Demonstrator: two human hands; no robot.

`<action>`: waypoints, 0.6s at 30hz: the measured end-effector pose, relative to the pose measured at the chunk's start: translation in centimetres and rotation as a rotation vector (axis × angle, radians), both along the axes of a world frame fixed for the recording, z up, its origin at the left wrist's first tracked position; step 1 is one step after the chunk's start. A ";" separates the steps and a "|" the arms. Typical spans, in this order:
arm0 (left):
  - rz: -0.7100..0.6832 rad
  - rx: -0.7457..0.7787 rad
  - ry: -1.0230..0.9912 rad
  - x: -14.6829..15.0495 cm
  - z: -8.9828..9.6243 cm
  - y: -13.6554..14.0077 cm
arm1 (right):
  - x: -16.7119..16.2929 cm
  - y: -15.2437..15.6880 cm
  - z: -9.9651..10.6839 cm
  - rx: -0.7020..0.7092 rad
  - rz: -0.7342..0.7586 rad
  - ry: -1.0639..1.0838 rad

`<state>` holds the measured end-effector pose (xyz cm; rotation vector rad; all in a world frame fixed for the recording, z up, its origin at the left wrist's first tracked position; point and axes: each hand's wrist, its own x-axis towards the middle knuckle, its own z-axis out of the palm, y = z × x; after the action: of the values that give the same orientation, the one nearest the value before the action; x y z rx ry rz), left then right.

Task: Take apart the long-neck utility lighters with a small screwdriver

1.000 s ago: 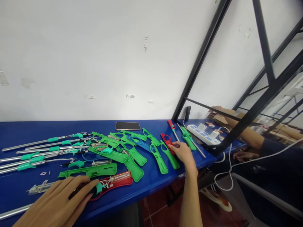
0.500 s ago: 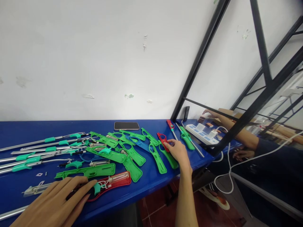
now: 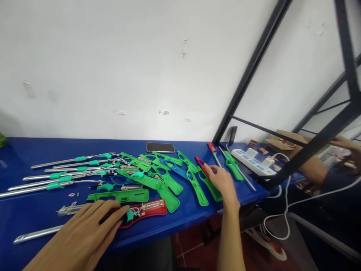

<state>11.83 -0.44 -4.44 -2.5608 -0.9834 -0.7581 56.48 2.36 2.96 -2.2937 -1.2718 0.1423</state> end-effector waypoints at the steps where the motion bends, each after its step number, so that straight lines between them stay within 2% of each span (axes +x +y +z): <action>1: -0.016 0.023 0.056 0.4 0.8 -0.3 | -0.1 -0.1 0.3 0.017 -0.006 -0.008; 3: -0.039 0.092 0.051 1.3 2.6 -1.0 | -0.4 -0.6 1.1 0.078 -0.025 -0.028; 6: -0.049 0.092 0.028 2.0 4.7 -1.6 | -1.2 -2.0 3.2 0.207 -0.017 -0.048; 9: -0.025 0.029 -0.006 1.7 5.7 -1.9 | -3.2 -3.9 5.2 0.250 0.163 -0.001; 12: -0.030 -0.002 -0.008 1.4 5.6 -1.8 | -6.6 -5.3 6.0 0.141 0.564 0.152; 13: -0.043 -0.003 0.000 1.4 5.4 -1.6 | -8.0 -5.5 6.0 0.094 0.658 0.184; 16: -0.077 -0.007 -0.040 1.7 4.5 -1.2 | -12.2 -5.5 5.4 -0.017 0.812 0.116; 18: -0.083 -0.022 -0.115 2.0 3.8 -0.9 | -14.5 -5.3 4.9 -0.113 0.818 0.015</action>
<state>13.78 -1.35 -0.64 -2.6166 -0.9285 -0.9313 41.93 -2.92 7.89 -1.7086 -2.1593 0.5146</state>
